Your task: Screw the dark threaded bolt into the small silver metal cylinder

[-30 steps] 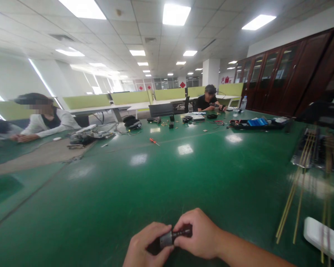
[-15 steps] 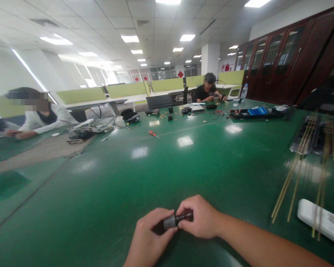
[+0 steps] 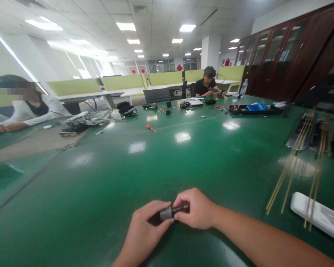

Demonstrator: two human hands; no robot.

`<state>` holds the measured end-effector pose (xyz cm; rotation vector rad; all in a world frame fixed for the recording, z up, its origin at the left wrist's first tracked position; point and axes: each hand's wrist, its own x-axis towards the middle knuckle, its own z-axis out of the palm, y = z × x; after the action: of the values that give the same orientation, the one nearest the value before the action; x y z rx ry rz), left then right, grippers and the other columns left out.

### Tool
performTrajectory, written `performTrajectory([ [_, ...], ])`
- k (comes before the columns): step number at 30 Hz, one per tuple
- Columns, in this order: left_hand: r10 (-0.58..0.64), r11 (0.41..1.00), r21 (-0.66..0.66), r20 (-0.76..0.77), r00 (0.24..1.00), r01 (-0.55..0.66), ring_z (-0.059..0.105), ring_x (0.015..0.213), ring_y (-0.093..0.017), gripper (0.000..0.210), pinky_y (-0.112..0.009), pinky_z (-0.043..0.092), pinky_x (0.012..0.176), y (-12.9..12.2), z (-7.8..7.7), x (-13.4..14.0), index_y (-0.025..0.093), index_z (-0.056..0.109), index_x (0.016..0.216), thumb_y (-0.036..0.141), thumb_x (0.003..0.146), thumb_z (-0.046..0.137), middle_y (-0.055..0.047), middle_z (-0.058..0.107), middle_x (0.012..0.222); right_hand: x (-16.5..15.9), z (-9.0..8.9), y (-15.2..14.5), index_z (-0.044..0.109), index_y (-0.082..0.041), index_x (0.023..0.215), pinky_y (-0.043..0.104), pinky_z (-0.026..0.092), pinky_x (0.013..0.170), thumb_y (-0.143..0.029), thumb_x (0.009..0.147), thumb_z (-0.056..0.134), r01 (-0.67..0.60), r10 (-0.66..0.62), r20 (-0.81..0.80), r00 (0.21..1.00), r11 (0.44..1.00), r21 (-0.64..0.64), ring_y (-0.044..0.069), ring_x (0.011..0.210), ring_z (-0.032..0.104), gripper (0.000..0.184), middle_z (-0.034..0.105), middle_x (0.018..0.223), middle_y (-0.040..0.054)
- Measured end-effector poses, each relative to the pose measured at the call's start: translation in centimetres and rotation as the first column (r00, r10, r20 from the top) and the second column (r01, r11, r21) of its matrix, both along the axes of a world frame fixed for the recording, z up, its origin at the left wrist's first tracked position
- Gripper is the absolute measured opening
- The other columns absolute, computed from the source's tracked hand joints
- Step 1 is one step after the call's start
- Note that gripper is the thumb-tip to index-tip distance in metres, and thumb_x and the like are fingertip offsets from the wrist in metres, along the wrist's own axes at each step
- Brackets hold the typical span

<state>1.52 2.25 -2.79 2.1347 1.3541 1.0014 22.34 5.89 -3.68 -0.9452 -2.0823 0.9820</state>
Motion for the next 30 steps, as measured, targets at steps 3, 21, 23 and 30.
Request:
performTrajectory([
  [3,-0.005,1.0,0.004,0.001,1.0,0.005,0.07,0.083,-0.016,0.022,-0.022,0.055,0.078,-0.03,0.02,0.04,0.029,0.073,0.099,0.024,0.078,0.077,0.001,0.073,0.093,0.04,-0.06,-0.01,0.073,-0.019,0.085,0.022,0.042,0.06,-0.024,0.073,0.071,0.005,-0.005,0.008,1.0,1.0,0.014,0.013,0.063,0.061,0.014,0.07,0.072,-0.0002],
  [21,0.021,1.0,0.002,-0.004,1.0,-0.021,0.071,0.082,-0.017,0.026,-0.023,0.057,0.078,-0.12,0.05,0.02,0.031,0.075,0.099,0.025,0.074,0.08,0.001,0.074,0.092,0.12,0.01,-0.1,0.072,-0.02,0.083,0.022,0.041,0.061,-0.025,0.072,0.071,0.004,-0.005,0.02,1.0,0.999,0.037,0.013,0.063,0.06,0.012,0.069,0.07,-0.0005],
  [23,0.028,1.0,-0.006,-0.005,1.0,-0.028,0.071,0.082,-0.017,0.027,-0.023,0.057,0.078,-0.12,0.09,0.03,0.031,0.075,0.099,0.024,0.074,0.08,0.001,0.074,0.092,0.13,0.03,-0.13,0.072,-0.019,0.082,0.022,0.041,0.061,-0.024,0.073,0.071,0.011,-0.011,0.015,1.0,0.999,0.036,0.013,0.062,0.059,0.011,0.068,0.07,-0.0006],
  [30,0.045,0.999,-0.017,-0.016,0.999,-0.046,0.071,0.082,-0.02,0.026,-0.027,0.058,0.077,-0.26,-0.09,-0.1,0.027,0.076,0.099,0.024,0.073,0.079,-0.003,0.075,0.091,0.2,0.08,-0.1,0.071,-0.019,0.079,0.023,0.039,0.058,-0.024,0.073,0.069,0.009,-0.009,0.022,1.0,1.0,0.019,0.013,0.06,0.057,0.008,0.067,0.067,-0.0009],
])
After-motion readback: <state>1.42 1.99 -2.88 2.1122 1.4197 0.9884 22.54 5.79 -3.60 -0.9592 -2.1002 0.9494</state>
